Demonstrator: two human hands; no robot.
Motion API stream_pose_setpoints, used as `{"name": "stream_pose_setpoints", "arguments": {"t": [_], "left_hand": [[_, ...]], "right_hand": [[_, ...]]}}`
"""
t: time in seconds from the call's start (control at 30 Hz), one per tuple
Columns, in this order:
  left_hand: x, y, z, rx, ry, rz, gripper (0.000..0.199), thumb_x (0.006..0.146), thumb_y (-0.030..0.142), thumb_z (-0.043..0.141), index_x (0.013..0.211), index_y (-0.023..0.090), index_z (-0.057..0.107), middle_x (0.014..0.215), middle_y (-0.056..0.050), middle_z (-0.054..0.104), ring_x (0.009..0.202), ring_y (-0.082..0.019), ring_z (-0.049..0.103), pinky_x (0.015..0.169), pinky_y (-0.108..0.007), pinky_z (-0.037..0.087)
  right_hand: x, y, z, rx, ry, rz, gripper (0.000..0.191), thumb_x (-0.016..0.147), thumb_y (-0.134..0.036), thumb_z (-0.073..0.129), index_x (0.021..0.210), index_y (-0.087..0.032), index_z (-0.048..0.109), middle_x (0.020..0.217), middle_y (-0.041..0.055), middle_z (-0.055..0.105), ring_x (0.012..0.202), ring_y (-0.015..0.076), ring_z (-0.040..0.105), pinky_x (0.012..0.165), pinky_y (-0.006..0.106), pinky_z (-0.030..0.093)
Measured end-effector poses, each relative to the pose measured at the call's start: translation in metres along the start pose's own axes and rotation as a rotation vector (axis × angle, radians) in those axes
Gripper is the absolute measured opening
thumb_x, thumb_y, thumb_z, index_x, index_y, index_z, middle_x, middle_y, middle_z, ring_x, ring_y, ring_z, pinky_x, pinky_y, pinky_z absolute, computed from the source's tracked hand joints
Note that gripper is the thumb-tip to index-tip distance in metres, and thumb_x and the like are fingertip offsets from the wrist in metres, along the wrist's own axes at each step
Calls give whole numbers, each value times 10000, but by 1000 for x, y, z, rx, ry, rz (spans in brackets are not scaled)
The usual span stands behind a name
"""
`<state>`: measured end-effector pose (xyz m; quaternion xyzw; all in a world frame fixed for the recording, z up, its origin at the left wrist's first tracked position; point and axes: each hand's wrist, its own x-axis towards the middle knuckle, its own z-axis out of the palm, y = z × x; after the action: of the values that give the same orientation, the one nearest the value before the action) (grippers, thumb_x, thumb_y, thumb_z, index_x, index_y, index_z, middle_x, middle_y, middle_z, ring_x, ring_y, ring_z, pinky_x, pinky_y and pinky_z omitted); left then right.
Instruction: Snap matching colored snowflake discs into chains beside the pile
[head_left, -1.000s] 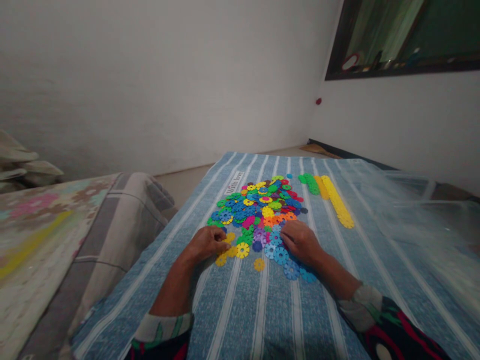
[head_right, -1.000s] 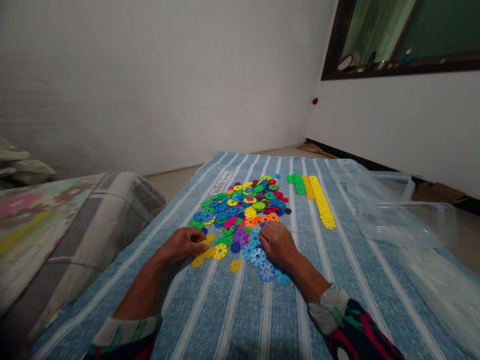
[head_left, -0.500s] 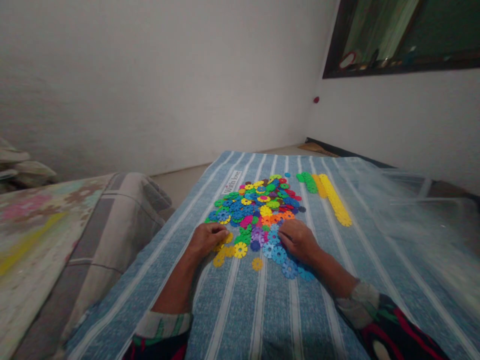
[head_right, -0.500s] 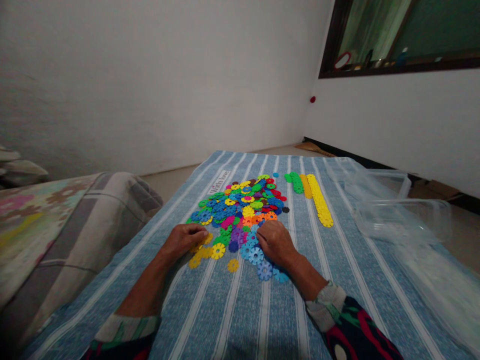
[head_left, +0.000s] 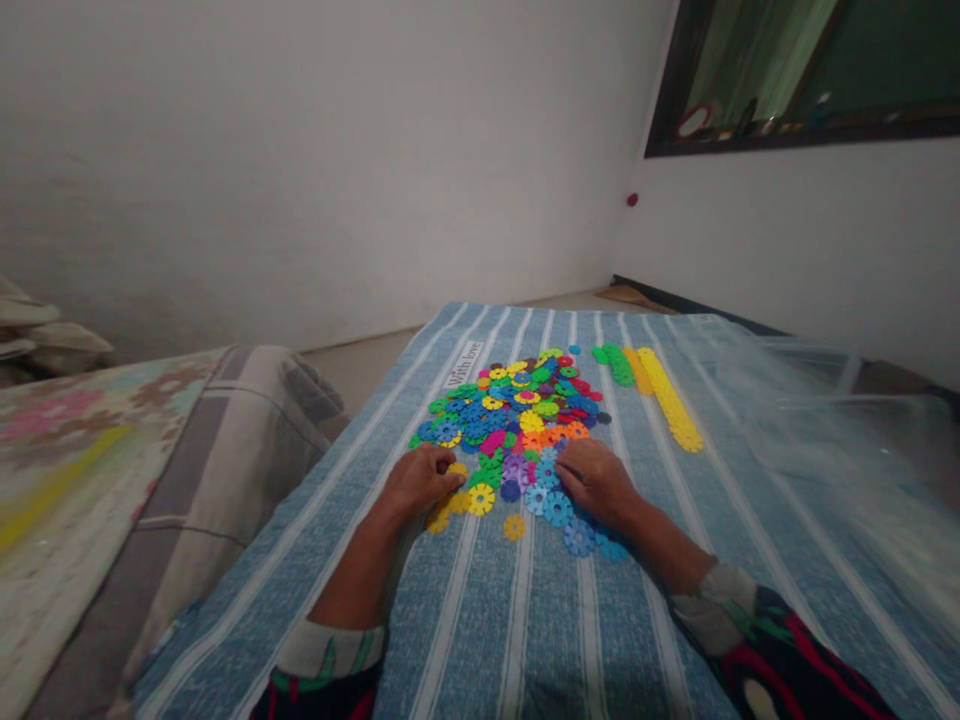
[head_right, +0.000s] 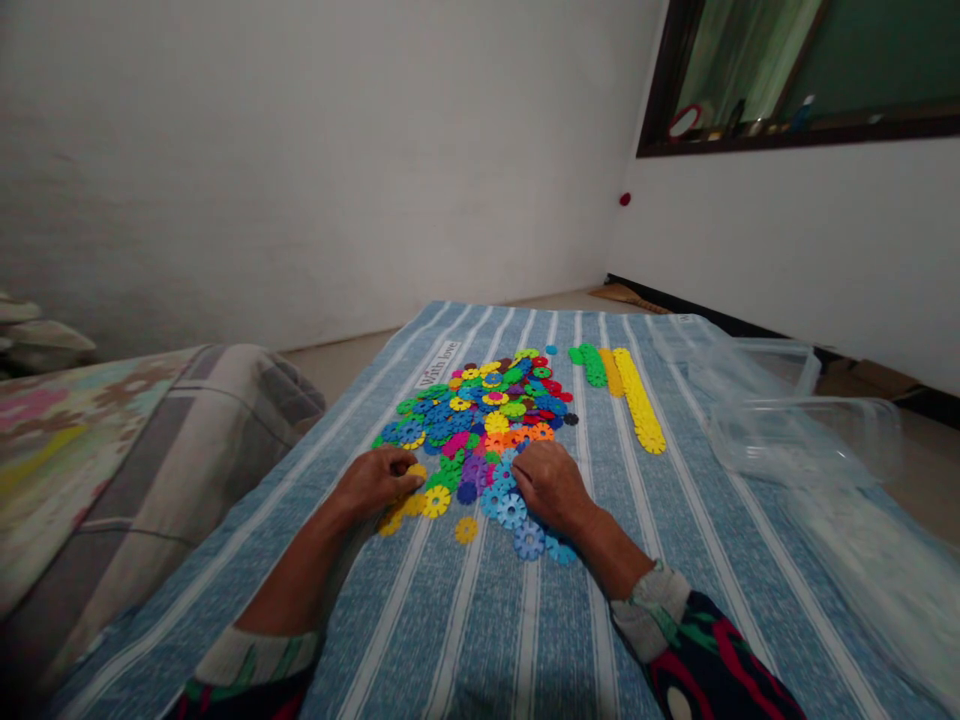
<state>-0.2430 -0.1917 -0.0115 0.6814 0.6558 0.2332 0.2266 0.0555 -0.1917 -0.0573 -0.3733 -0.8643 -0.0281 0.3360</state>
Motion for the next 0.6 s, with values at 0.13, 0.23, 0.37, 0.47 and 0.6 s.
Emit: {"name": "stream_pose_setpoints", "arguments": {"t": [0.13, 0.23, 0.37, 0.47, 0.6], "left_hand": [[0, -1, 3, 54, 11, 48, 143, 574, 339, 672, 593, 199, 647, 615, 16, 548, 610, -157, 497, 571, -269, 348], [0, -4, 6, -18, 56, 46, 143, 563, 321, 673, 579, 192, 613, 584, 25, 545, 579, -143, 487, 552, -259, 346], [-1, -3, 7, -126, 59, 16, 208, 587, 373, 658, 560, 188, 565, 522, 43, 504, 531, -119, 448, 514, -241, 324], [-3, 3, 5, -203, 77, -3, 232, 585, 396, 663, 571, 188, 564, 519, 43, 496, 526, -116, 439, 500, -237, 325], [-6, 15, 7, -286, 98, 19, 267, 580, 424, 686, 579, 183, 572, 530, 39, 493, 529, -113, 435, 498, -238, 339]], "right_hand": [[0, 0, 0, 1, 8, -10, 244, 933, -182, 503, 719, -186, 621, 718, 49, 599, 735, 184, 508, 726, 309, 361], [0, 0, 0, 2, 5, -12, 242, 933, -183, 502, 725, -185, 625, 725, 51, 603, 735, 184, 509, 727, 308, 364], [1, 0, -1, 5, 6, -14, 229, 928, -178, 504, 735, -183, 626, 733, 54, 607, 746, 187, 514, 736, 309, 368], [3, -4, -1, 6, 4, -9, 226, 933, -185, 505, 738, -184, 622, 734, 53, 603, 748, 186, 511, 727, 307, 361], [9, -17, -1, 34, 11, -15, 231, 952, -202, 499, 760, -187, 627, 739, 49, 612, 753, 180, 519, 732, 303, 364]]}}
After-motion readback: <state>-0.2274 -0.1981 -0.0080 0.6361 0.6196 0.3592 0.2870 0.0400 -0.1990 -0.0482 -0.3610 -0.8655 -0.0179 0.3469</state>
